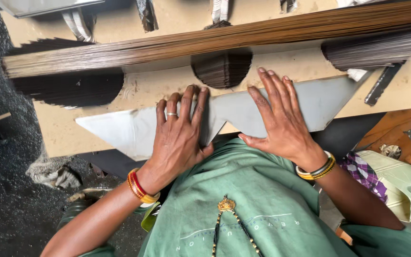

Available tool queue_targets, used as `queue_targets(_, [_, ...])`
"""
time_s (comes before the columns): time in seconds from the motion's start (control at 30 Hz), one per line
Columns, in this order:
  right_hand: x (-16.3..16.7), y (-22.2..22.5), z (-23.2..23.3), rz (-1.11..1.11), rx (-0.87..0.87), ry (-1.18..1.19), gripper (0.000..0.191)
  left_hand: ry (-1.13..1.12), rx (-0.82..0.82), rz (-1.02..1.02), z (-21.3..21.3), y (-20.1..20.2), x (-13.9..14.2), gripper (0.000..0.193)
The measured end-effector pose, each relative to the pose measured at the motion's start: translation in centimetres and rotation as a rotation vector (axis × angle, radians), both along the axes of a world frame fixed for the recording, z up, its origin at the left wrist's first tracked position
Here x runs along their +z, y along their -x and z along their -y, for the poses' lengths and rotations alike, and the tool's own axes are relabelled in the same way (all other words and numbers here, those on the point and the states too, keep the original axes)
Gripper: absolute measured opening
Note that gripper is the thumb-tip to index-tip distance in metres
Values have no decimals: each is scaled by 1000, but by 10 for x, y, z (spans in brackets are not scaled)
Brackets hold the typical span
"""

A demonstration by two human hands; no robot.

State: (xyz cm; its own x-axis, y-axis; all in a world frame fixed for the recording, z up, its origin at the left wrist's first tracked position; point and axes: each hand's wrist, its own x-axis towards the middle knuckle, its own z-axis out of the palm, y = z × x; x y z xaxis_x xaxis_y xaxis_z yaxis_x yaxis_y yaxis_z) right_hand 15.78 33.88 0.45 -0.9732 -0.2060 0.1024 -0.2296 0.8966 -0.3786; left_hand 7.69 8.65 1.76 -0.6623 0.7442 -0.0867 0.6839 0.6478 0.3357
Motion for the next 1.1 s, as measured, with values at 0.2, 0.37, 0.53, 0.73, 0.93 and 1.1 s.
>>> queue_targets(0.2, [4, -23, 13, -133, -6, 35, 90, -83, 5, -57, 20, -17, 14, 106])
queue_targets(0.37, [2, -28, 28, -660, 35, -256, 73, -301, -3, -452, 43, -15, 31, 64])
queue_targets(0.53, [-8, 11, 31, -1005, -70, -438, 57, -76, -229, -679, 44, 7, 27, 21])
queue_targets(0.73, [9, -1, -9, -467, -17, -238, 41, -75, -194, -713, 52, 14, -9, 19])
queue_targets(0.93, [75, -19, -129, -245, -145, -329, 5, -56, -194, -531, 25, 21, 38, 20])
queue_targets(1.1, [98, -15, -192, -341, -146, -456, 6, -39, -235, -678, -14, 34, 78, 19])
